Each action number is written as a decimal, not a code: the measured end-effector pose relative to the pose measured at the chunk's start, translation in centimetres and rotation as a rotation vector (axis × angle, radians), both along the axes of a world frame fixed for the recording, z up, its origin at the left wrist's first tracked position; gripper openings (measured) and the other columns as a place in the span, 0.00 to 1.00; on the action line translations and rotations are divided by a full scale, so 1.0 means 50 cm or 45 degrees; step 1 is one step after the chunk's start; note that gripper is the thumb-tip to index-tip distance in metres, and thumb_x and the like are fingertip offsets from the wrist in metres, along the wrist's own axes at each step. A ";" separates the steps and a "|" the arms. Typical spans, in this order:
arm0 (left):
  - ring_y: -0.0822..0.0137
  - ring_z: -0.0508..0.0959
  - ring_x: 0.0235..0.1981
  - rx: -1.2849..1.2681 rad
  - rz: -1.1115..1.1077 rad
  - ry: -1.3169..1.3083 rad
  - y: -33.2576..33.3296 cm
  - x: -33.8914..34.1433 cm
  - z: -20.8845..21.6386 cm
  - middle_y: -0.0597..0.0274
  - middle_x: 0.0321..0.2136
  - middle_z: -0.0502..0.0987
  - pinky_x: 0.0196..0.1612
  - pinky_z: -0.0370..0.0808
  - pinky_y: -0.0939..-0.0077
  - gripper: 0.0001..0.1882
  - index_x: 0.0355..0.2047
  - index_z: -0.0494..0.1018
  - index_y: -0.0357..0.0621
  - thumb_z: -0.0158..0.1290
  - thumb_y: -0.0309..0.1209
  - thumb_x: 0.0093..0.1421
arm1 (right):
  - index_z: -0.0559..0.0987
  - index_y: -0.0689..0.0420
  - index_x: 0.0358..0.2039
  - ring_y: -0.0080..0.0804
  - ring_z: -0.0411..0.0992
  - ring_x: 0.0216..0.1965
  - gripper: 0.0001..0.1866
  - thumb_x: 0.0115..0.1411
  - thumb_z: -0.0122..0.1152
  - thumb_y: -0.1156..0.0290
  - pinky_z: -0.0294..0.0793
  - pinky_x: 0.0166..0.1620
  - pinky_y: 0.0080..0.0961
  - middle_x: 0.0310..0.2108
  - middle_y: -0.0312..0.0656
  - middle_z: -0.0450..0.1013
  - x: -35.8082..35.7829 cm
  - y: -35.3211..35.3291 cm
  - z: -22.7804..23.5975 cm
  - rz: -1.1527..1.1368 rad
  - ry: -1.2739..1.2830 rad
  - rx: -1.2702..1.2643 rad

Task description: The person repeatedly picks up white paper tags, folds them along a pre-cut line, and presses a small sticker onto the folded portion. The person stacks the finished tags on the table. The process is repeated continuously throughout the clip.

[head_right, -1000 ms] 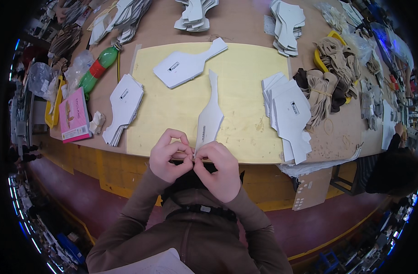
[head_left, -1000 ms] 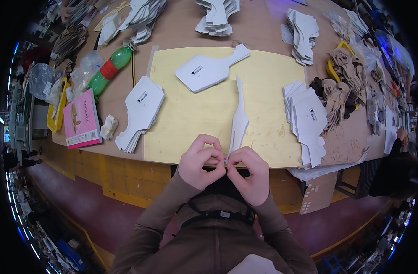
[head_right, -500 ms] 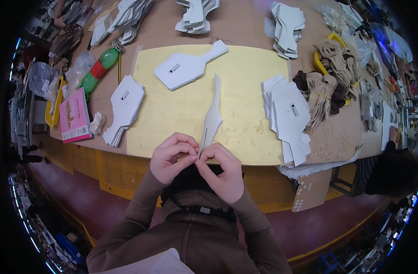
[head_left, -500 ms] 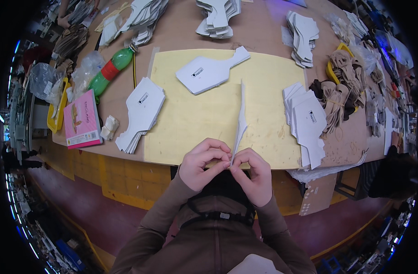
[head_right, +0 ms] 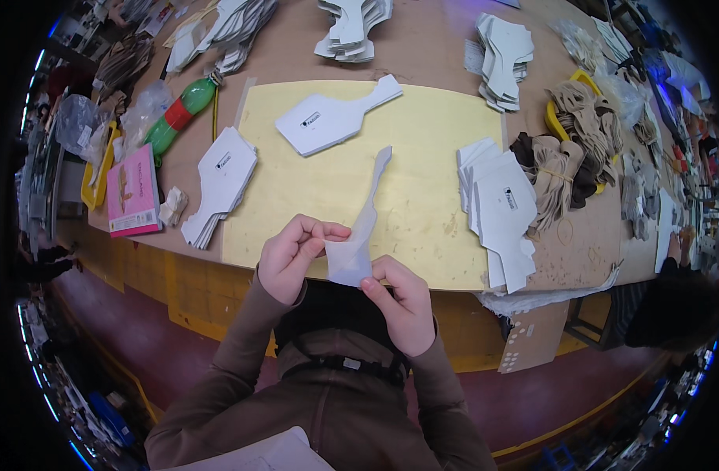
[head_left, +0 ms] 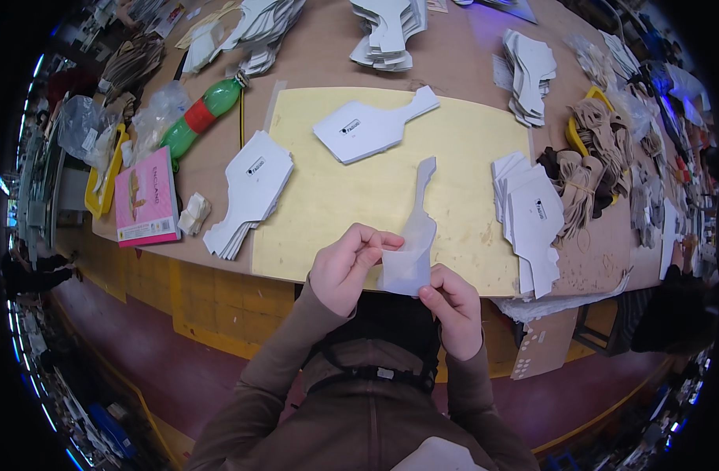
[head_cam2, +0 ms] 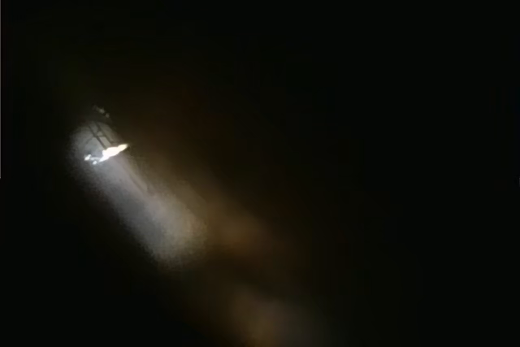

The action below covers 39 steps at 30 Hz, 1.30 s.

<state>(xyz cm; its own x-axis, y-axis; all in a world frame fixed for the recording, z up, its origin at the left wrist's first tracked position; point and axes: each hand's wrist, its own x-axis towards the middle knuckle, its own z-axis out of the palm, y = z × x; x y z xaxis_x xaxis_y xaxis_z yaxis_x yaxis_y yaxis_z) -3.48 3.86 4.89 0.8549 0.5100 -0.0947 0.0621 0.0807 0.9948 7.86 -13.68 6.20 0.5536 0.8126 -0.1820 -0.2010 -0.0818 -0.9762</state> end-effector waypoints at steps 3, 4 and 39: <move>0.69 0.81 0.44 -0.057 0.080 0.051 -0.001 0.004 -0.001 0.50 0.45 0.81 0.52 0.77 0.74 0.05 0.41 0.67 0.36 0.41 0.23 0.74 | 0.73 0.62 0.32 0.19 0.64 0.34 0.09 0.70 0.57 0.73 0.63 0.41 0.17 0.31 0.32 0.70 -0.005 -0.007 -0.013 -0.053 0.097 0.013; 0.70 0.80 0.44 -0.094 0.117 0.019 0.000 0.006 -0.004 0.49 0.45 0.81 0.52 0.77 0.75 0.05 0.41 0.66 0.37 0.41 0.23 0.74 | 0.73 0.62 0.32 0.18 0.63 0.34 0.09 0.70 0.56 0.73 0.63 0.41 0.16 0.31 0.32 0.70 -0.007 -0.011 -0.018 -0.058 0.135 0.008; 0.63 0.85 0.34 0.887 -0.183 -0.039 -0.058 -0.002 0.067 0.56 0.43 0.83 0.36 0.82 0.75 0.09 0.41 0.81 0.36 0.59 0.18 0.58 | 0.77 0.64 0.39 0.49 0.75 0.34 0.08 0.59 0.60 0.85 0.76 0.38 0.35 0.35 0.50 0.74 -0.028 0.006 0.050 -0.113 -0.897 -0.152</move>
<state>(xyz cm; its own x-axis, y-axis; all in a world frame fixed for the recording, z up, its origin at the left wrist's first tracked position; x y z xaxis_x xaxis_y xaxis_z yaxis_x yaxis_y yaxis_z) -3.57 0.98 8.24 0.9152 0.3254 0.2375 -0.0042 -0.5818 0.8133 6.47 -13.40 8.72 0.6352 0.7560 0.1579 0.4622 -0.2083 -0.8620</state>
